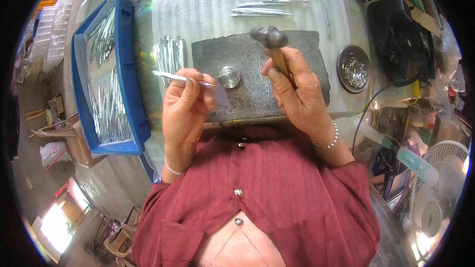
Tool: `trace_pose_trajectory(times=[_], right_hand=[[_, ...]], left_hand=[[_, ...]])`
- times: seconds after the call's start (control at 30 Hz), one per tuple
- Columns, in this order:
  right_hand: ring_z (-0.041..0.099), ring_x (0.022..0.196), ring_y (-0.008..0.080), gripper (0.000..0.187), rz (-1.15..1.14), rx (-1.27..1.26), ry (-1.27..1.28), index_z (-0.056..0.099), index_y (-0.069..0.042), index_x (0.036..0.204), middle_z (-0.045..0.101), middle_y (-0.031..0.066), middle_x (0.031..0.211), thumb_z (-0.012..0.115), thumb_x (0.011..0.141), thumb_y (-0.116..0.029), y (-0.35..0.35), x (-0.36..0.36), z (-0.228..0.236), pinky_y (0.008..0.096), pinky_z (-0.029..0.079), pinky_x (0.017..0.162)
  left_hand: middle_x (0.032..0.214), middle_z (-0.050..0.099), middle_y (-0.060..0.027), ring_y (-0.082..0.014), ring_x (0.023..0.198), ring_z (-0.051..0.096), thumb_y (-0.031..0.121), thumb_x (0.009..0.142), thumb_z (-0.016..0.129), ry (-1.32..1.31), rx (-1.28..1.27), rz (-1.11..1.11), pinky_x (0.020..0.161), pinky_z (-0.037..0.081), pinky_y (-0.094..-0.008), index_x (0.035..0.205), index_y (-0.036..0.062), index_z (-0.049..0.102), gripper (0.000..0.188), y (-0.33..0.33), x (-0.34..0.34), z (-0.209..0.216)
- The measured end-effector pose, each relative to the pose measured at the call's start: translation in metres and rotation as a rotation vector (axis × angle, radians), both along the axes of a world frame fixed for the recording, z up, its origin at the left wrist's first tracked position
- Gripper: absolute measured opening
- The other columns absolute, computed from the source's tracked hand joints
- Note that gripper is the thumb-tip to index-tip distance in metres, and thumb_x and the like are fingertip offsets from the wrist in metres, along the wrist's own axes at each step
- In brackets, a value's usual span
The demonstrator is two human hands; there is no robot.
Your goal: Hammering and inspecting small metal strips on a workbench.
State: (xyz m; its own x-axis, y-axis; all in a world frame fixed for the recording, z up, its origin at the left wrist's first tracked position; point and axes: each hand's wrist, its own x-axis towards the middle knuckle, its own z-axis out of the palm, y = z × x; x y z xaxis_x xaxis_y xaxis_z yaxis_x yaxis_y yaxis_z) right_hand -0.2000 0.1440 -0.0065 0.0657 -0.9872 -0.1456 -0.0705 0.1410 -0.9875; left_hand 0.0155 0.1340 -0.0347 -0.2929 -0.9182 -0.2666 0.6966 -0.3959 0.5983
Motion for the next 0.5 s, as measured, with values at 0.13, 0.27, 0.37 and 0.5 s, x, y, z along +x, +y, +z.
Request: trace_pose_trajectory(times=[0.13,0.27,0.37,0.5], right_hand=[[0.042,0.055,0.0008,0.035,0.043,0.004,0.049,0.045,-0.001,0.126,0.056,0.0022,0.081,0.051,0.093,-0.010,0.003,-0.001,-0.010,0.0151,0.034,0.049],[0.056,0.062,0.0079,0.023,0.047,-0.022,0.203,0.055,0.000,0.110,0.058,0.0048,0.071,0.057,0.089,-0.009,-0.003,0.002,-0.011,0.0231,0.045,0.058],[0.055,0.061,0.0065,0.019,0.022,0.015,0.224,0.058,0.000,0.104,0.056,0.0029,0.065,0.060,0.086,-0.009,-0.003,0.000,-0.016,0.0229,0.045,0.057],[0.051,0.057,0.0054,0.018,0.001,0.001,0.199,0.058,-0.001,0.101,0.054,0.0022,0.060,0.062,0.084,-0.007,-0.002,-0.002,-0.021,0.0230,0.042,0.055]], left_hand=[[0.091,0.066,-0.0110,-0.0085,0.067,0.057,0.004,0.091,0.055,-0.426,-0.208,0.014,0.062,0.047,-0.0198,0.098,0.0027,0.057,0.007,-0.004,-0.003,0.003],[0.084,0.064,-0.0046,-0.0066,0.066,0.055,-0.005,0.087,0.056,-0.734,-0.359,0.009,0.062,0.046,-0.0191,0.092,0.0008,0.058,0.008,-0.007,-0.009,0.005],[0.081,0.061,-0.0029,-0.0068,0.066,0.054,-0.006,0.085,0.058,-0.798,-0.390,0.000,0.061,0.045,-0.0199,0.089,0.0000,0.060,0.007,-0.007,-0.012,0.004],[0.081,0.060,-0.0034,-0.0075,0.067,0.054,-0.006,0.084,0.058,-0.855,-0.465,-0.011,0.061,0.044,-0.0207,0.088,-0.0003,0.061,0.008,-0.007,-0.014,0.000]])
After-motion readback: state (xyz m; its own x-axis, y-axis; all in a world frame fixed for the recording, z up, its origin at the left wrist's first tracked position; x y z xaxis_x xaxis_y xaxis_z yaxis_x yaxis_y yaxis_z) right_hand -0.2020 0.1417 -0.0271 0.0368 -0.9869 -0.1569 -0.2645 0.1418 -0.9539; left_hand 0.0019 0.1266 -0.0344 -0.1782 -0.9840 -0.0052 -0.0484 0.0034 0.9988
